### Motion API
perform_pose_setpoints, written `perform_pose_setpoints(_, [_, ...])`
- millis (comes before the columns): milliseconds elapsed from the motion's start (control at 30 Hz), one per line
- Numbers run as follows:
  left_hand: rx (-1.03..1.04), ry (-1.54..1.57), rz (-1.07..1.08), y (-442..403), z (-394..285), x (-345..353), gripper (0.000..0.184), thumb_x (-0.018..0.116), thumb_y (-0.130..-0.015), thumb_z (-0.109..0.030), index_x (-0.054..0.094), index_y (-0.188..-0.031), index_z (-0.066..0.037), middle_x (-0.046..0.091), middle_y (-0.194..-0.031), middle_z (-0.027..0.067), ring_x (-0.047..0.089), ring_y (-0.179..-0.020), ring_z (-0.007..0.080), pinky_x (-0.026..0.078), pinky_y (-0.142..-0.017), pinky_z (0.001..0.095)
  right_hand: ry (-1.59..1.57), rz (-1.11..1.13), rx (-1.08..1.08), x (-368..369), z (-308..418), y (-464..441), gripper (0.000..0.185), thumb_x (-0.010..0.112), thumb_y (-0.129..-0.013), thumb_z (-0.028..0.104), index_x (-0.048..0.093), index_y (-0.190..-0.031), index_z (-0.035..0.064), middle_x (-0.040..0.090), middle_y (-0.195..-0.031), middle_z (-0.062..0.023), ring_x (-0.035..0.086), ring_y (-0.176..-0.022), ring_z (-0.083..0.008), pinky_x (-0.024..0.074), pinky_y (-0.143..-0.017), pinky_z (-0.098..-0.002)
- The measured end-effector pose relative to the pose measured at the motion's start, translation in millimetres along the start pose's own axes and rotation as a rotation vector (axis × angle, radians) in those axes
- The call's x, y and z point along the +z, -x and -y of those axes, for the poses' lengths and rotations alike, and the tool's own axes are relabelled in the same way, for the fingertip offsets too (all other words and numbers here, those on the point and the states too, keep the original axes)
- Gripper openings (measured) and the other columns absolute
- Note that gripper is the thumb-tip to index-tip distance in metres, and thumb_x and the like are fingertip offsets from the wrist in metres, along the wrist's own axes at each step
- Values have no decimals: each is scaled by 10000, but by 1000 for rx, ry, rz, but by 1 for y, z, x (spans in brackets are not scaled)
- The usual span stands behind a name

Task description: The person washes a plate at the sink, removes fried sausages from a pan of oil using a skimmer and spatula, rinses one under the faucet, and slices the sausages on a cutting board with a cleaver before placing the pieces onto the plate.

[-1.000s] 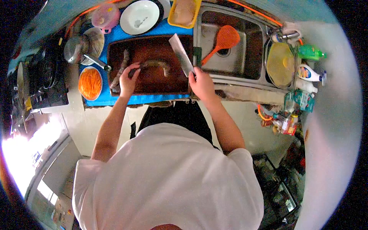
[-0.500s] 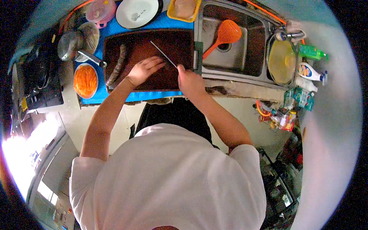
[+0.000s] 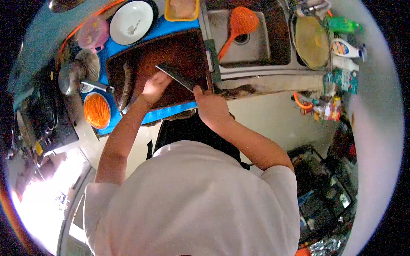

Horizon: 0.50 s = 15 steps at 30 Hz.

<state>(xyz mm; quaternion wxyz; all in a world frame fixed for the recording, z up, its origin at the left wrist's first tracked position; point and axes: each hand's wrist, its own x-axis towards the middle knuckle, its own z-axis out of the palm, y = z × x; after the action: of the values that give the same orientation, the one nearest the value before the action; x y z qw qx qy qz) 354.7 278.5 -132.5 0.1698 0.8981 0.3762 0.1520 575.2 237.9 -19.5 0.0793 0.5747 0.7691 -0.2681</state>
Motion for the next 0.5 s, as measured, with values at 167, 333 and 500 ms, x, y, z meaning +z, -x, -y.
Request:
perform_pose_setpoints(167, [-3,-26,-32,3,0,4,318,502,-691,-111,599,-993,-103,551,-1070,57,526,-1002,240,478,-792,331,-63,3,7,2,-2,12,158,463,-764,51,442,-918,21,578,-635,-147,607,-570,-314,492,-479,-416])
perform_pose_setpoints(333, [-14,-54,-9,1,-1,3,302,516,-674,-94,616,-959,-99,564,-1037,61,548,-941,232,489,-757,318,-83,42,57,-3,1,19,137,444,-772,55,422,-903,19,568,-617,-154,588,-566,-320,462,-470,-417])
perform_pose_setpoints(500, [-32,-4,-46,1,2,8,287,515,-675,-81,624,-940,-104,573,-1008,66,550,-926,238,488,-755,322,-57,40,65,3,-2,21,130,499,-736,50,456,-852,10,591,-631,-157,624,-580,-285,499,-456,-376])
